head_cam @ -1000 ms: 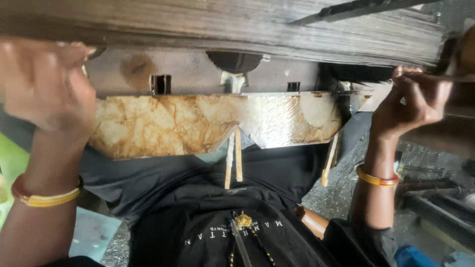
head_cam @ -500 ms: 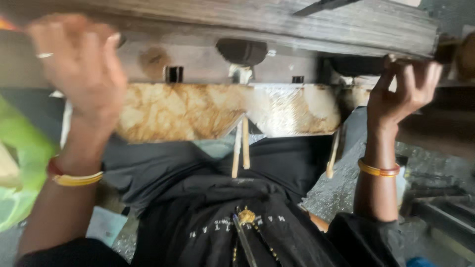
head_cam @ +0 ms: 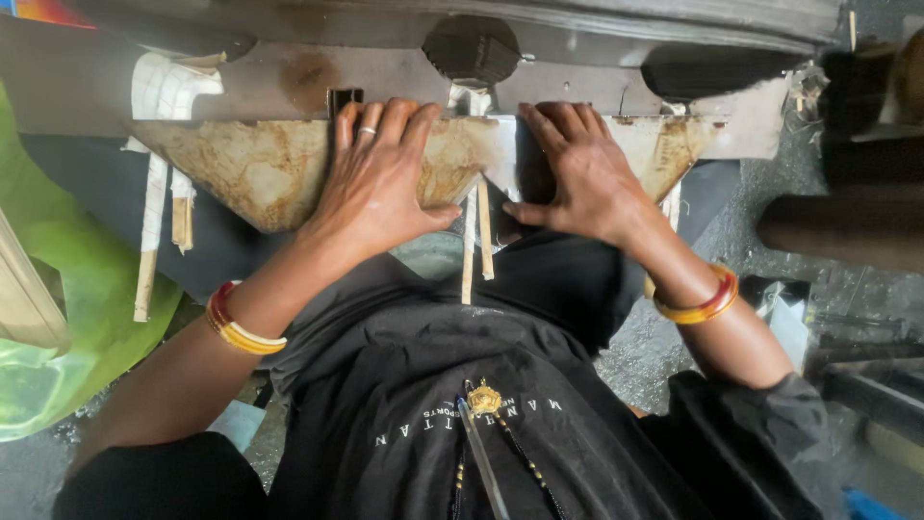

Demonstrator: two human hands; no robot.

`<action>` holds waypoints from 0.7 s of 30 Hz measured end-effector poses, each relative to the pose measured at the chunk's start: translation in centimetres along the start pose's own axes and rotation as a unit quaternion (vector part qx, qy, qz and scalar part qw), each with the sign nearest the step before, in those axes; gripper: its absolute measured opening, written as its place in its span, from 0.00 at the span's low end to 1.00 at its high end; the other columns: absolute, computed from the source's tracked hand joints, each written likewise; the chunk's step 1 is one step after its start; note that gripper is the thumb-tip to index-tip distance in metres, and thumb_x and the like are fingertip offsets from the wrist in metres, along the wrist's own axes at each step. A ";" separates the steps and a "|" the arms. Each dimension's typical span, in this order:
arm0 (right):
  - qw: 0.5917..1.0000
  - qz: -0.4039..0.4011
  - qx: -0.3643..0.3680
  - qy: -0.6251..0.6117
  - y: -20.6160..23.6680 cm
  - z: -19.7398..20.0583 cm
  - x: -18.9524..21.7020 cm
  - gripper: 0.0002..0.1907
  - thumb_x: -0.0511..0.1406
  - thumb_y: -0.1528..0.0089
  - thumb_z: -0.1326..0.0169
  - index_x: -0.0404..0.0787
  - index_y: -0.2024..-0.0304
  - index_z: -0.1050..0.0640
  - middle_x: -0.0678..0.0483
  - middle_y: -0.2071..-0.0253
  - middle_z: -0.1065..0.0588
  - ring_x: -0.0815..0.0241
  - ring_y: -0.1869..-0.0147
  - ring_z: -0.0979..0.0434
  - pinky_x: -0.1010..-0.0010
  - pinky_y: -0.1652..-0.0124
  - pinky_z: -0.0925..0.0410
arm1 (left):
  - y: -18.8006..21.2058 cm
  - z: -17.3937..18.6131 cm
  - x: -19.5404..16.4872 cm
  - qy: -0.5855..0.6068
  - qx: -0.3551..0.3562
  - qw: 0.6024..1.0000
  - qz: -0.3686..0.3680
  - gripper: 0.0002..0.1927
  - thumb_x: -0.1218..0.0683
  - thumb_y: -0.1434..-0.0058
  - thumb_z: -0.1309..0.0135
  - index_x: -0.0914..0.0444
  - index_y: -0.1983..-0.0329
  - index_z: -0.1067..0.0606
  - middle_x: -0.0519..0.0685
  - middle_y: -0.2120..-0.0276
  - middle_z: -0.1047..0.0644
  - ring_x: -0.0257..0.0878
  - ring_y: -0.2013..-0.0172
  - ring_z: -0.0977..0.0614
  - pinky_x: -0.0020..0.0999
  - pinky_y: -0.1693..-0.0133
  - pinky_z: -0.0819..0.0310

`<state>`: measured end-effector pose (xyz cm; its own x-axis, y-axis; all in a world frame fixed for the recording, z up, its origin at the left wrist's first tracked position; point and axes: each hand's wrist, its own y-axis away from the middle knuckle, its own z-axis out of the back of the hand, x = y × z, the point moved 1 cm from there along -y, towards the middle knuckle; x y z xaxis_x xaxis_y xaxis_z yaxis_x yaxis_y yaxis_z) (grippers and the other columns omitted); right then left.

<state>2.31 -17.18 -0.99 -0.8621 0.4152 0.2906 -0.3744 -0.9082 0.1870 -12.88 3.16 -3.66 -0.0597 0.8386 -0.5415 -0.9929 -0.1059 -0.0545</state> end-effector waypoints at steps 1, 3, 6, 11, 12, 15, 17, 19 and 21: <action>1.000 0.005 0.002 -0.010 -0.1 0.2 -0.3 0.58 0.51 0.53 0.30 0.25 0.30 0.37 0.33 0.42 0.31 0.34 0.37 0.34 0.50 0.35 0.40 | 0.0 -0.1 -0.1 -0.004 0.002 1.000 0.003 0.54 0.40 0.58 0.27 0.71 0.34 0.36 0.61 0.42 0.32 0.57 0.39 0.34 0.59 0.36 0.51; 0.999 0.018 -0.005 -0.031 -0.2 0.4 -0.8 0.56 0.50 0.53 0.30 0.25 0.31 0.36 0.34 0.42 0.30 0.35 0.37 0.33 0.52 0.36 0.39 | 0.0 -0.3 -0.3 -0.016 -0.005 1.000 0.000 0.53 0.40 0.59 0.27 0.71 0.35 0.35 0.61 0.43 0.32 0.57 0.40 0.34 0.59 0.38 0.51; 0.998 0.028 -0.015 -0.053 -0.2 0.4 -1.3 0.54 0.50 0.54 0.30 0.27 0.33 0.33 0.35 0.41 0.29 0.36 0.37 0.33 0.53 0.37 0.39 | 0.1 -0.5 -0.3 -0.022 -0.025 0.999 -0.009 0.53 0.40 0.60 0.26 0.71 0.37 0.34 0.61 0.43 0.32 0.57 0.41 0.33 0.59 0.39 0.50; 0.998 0.015 -0.028 -0.055 0.1 -0.1 -1.0 0.54 0.50 0.55 0.27 0.30 0.34 0.32 0.37 0.41 0.29 0.36 0.36 0.33 0.51 0.37 0.40 | 0.2 -0.6 0.2 -0.015 -0.033 0.999 -0.011 0.51 0.40 0.58 0.27 0.69 0.36 0.33 0.60 0.44 0.31 0.56 0.42 0.31 0.57 0.38 0.47; 0.998 0.019 -0.032 -0.055 0.1 -0.2 -0.8 0.54 0.50 0.55 0.27 0.30 0.34 0.32 0.37 0.40 0.29 0.36 0.36 0.33 0.51 0.37 0.40 | 0.1 -0.6 0.3 -0.017 -0.025 1.000 -0.005 0.51 0.40 0.58 0.27 0.70 0.37 0.33 0.60 0.44 0.31 0.55 0.42 0.31 0.57 0.38 0.47; 0.998 0.026 -0.037 -0.048 0.1 -0.2 -0.6 0.54 0.50 0.54 0.27 0.29 0.33 0.32 0.36 0.39 0.30 0.35 0.36 0.34 0.51 0.37 0.40 | -0.2 -0.6 0.4 -0.010 -0.010 1.000 0.002 0.50 0.40 0.58 0.26 0.69 0.37 0.32 0.60 0.44 0.31 0.55 0.42 0.31 0.57 0.39 0.47; 0.998 0.027 -0.030 -0.040 -0.1 -0.2 -0.6 0.55 0.49 0.54 0.27 0.28 0.33 0.33 0.35 0.39 0.30 0.34 0.36 0.34 0.52 0.37 0.39 | -0.2 -0.6 0.5 0.009 -0.006 1.000 0.000 0.49 0.41 0.56 0.27 0.69 0.36 0.32 0.60 0.43 0.31 0.54 0.41 0.31 0.56 0.38 0.47; 0.999 0.026 -0.015 -0.027 -0.4 -0.3 -1.0 0.55 0.49 0.55 0.28 0.25 0.33 0.33 0.33 0.39 0.30 0.34 0.36 0.33 0.53 0.37 0.39 | -0.2 -0.7 0.6 -0.004 -0.021 1.000 -0.005 0.51 0.40 0.58 0.26 0.69 0.36 0.32 0.60 0.43 0.31 0.55 0.41 0.31 0.57 0.38 0.47; 0.999 0.034 -0.006 -0.021 -0.6 -0.5 -1.3 0.55 0.48 0.55 0.28 0.23 0.34 0.33 0.31 0.39 0.30 0.34 0.37 0.32 0.54 0.36 0.38 | 0.0 -0.9 0.6 -0.016 -0.025 1.000 -0.005 0.52 0.39 0.59 0.26 0.70 0.36 0.32 0.60 0.43 0.31 0.55 0.41 0.31 0.57 0.38 0.48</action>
<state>3.49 -17.23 -1.95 -0.8709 0.3537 0.3413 -0.3192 -0.9350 0.1545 -12.84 3.22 -4.74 -0.0539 0.8559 -0.5144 -0.9872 -0.1230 -0.1013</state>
